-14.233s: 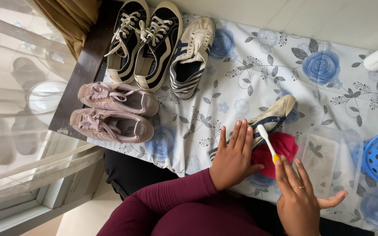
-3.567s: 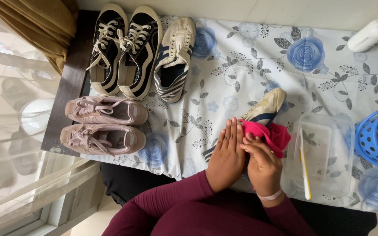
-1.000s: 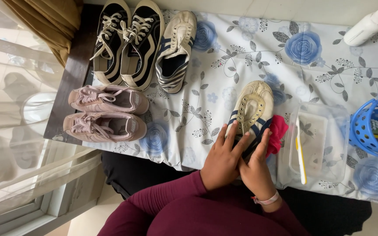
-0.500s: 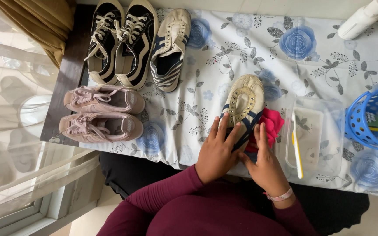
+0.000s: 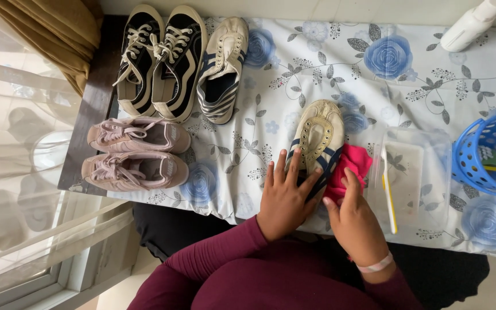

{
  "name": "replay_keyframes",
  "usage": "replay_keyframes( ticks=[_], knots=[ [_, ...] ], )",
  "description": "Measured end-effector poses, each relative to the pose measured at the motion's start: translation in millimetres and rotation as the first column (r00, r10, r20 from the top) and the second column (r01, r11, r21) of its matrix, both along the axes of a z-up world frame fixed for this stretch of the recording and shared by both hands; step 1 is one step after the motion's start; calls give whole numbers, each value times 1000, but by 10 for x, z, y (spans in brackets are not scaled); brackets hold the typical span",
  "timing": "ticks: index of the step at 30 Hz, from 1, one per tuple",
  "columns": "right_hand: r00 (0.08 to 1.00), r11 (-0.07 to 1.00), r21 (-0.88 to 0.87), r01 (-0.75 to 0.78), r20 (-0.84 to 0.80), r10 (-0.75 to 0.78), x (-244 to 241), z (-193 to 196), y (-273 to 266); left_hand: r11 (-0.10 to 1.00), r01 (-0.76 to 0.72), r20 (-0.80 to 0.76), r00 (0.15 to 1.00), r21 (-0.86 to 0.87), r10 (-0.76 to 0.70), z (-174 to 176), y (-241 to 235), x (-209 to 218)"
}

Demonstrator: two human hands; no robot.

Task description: The person scrubs a white and blue sneaker with a toothbrush and wipes it with a pink cloth. The person alternates between scrubbing different parts of the shoe and wiping the surface, handling the shoe and tools directly.

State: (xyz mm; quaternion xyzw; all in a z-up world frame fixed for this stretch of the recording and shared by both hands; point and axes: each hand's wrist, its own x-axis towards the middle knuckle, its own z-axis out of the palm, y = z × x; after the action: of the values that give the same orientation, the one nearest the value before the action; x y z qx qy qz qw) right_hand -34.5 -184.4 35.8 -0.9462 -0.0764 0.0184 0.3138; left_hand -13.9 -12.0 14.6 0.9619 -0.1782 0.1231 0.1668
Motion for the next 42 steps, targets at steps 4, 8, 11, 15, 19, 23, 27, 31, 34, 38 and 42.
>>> replay_keyframes(
  ticks=[4, 8, 11, 15, 19, 23, 27, 31, 34, 38, 42],
  knots=[
    [999, 999, 32, 5, 42, -6, -42, 471, -237, 999, 24, 45, 999, 31, -25, 4, -162, 9],
    [982, 951, -261, 164, 139, -131, -4, 399, -666, 991, 130, 51, 990, 15, -130, 14, -357, -2],
    [972, 910, -358, 208, -30, -234, 24, 275, -829, 980, 187, 41, 981, 65, -190, -3, -503, -38],
    [904, 919, -318, 232, -278, -325, 73, 338, -789, 965, 235, 17, 971, 114, -239, -65, -706, -53],
    [935, 915, -339, 217, -199, -295, 31, 242, -929, 957, 270, -15, 963, 104, -270, -100, -841, -45],
    [946, 919, -316, 237, -141, -292, -72, 287, -941, 951, 307, -14, 952, 40, -307, -161, -889, -22],
    [969, 933, -290, 213, -56, -239, -92, 302, -927, 937, 350, -47, 935, -14, -351, -128, -887, 40],
    [984, 947, -267, 178, 25, -178, -104, 218, -981, 938, 348, -32, 937, 0, -348, -128, -900, 56],
    [975, 933, -301, 199, -39, -220, -130, 223, -949, 940, 342, -8, 940, -22, -342, -129, -893, 45],
    [978, 941, -283, 186, -37, -205, -126, 264, -926, 940, 340, -23, 940, -10, -340, -112, -892, 59],
    [972, 924, -310, 223, -6, -237, -117, 150, -1005, 946, 325, 2, 946, 0, -325, -88, -896, 67]
  ],
)
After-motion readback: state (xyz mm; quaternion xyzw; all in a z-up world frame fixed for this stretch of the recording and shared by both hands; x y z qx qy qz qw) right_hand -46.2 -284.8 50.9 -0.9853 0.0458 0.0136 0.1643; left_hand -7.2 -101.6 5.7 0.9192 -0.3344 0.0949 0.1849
